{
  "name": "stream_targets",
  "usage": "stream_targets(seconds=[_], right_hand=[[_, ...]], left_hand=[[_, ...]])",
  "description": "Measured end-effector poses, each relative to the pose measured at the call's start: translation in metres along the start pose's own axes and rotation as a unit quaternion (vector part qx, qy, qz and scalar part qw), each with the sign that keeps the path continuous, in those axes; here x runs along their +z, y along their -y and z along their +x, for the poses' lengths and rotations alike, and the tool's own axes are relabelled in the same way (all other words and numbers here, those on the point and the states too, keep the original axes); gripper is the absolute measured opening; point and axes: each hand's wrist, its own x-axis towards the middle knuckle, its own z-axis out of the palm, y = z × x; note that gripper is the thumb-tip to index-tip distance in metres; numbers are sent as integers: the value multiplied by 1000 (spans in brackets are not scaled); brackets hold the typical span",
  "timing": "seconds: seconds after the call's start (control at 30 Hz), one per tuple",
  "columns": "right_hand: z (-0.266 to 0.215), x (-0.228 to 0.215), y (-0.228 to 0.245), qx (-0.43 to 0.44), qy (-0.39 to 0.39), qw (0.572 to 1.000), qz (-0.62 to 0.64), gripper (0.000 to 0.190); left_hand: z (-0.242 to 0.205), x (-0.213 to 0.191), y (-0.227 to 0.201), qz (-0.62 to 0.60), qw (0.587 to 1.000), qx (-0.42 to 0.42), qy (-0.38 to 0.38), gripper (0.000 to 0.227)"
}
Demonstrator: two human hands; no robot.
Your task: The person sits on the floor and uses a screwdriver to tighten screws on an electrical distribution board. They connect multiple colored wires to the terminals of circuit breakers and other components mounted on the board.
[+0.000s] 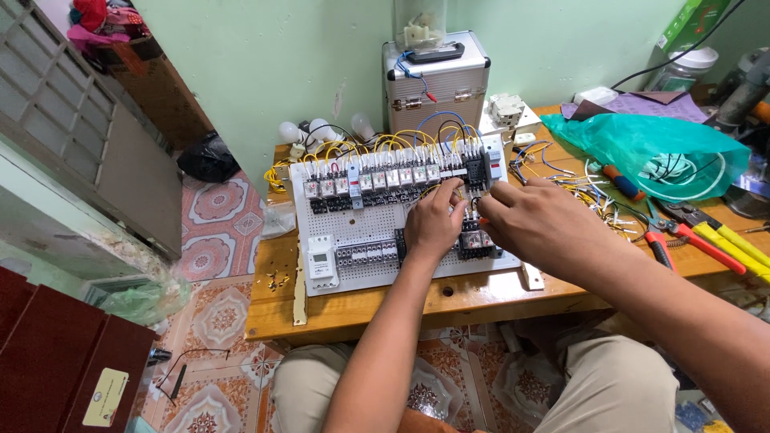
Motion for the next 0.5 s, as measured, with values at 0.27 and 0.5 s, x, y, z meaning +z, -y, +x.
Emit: stream_targets(seconds=[0.27,0.5], right_hand=[[-29,0,-7,61,-75,993,66,12],[-133,8,-12,189,-191,940,208,21]], left_hand=[[-1,12,9,-8,1000,-18,12,33],[4,15,10,-9,1000,-11,3,30]])
